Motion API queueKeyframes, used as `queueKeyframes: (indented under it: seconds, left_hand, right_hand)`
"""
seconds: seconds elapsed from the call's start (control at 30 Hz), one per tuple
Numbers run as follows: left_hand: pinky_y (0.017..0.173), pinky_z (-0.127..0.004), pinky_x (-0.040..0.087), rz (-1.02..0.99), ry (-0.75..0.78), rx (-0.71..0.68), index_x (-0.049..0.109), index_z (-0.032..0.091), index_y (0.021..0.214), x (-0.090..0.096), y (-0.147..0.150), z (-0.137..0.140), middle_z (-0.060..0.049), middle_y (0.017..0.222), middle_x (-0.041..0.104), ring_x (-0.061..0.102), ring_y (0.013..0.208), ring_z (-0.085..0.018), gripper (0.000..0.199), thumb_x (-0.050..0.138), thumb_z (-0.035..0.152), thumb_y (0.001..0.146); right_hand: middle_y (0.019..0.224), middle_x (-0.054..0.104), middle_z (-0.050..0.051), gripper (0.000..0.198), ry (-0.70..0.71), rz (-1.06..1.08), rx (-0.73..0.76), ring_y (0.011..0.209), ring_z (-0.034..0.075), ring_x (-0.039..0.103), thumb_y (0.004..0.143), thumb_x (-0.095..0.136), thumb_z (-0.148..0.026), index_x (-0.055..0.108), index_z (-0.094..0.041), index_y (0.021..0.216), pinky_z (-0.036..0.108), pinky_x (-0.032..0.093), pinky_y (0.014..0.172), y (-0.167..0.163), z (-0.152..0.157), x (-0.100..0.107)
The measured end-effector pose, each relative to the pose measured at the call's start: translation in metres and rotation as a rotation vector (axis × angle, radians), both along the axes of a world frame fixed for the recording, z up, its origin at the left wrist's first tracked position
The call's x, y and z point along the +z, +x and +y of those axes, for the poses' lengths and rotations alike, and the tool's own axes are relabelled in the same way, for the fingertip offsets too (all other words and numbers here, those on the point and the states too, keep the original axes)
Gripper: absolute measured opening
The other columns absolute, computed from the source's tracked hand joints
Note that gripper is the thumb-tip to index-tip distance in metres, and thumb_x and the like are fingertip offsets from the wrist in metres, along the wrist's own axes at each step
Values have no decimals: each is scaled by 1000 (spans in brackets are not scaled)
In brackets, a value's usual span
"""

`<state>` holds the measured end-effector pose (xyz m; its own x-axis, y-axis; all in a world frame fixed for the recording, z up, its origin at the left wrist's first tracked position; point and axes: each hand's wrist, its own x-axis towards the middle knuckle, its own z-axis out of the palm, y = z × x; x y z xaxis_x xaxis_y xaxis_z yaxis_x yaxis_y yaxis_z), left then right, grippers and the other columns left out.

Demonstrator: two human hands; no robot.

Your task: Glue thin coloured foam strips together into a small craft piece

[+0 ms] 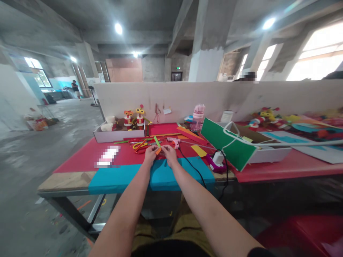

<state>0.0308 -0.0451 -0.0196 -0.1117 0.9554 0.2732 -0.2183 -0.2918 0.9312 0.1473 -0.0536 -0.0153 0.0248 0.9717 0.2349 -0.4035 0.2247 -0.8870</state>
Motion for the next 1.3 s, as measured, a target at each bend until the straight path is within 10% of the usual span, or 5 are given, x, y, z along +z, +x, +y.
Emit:
queueKeyframes:
  seconds: [1.3]
  left_hand:
    - [69,-29,47,24,14,-73,68,14,79,7,3,-5,-4,73,68,61,68,-16,28,78,31,59]
  right_hand:
    - [66,64,-3,32,-23,144,-108,61,15,64,58,74,-40,57,-20,76,31,55,67,-2,10,-8]
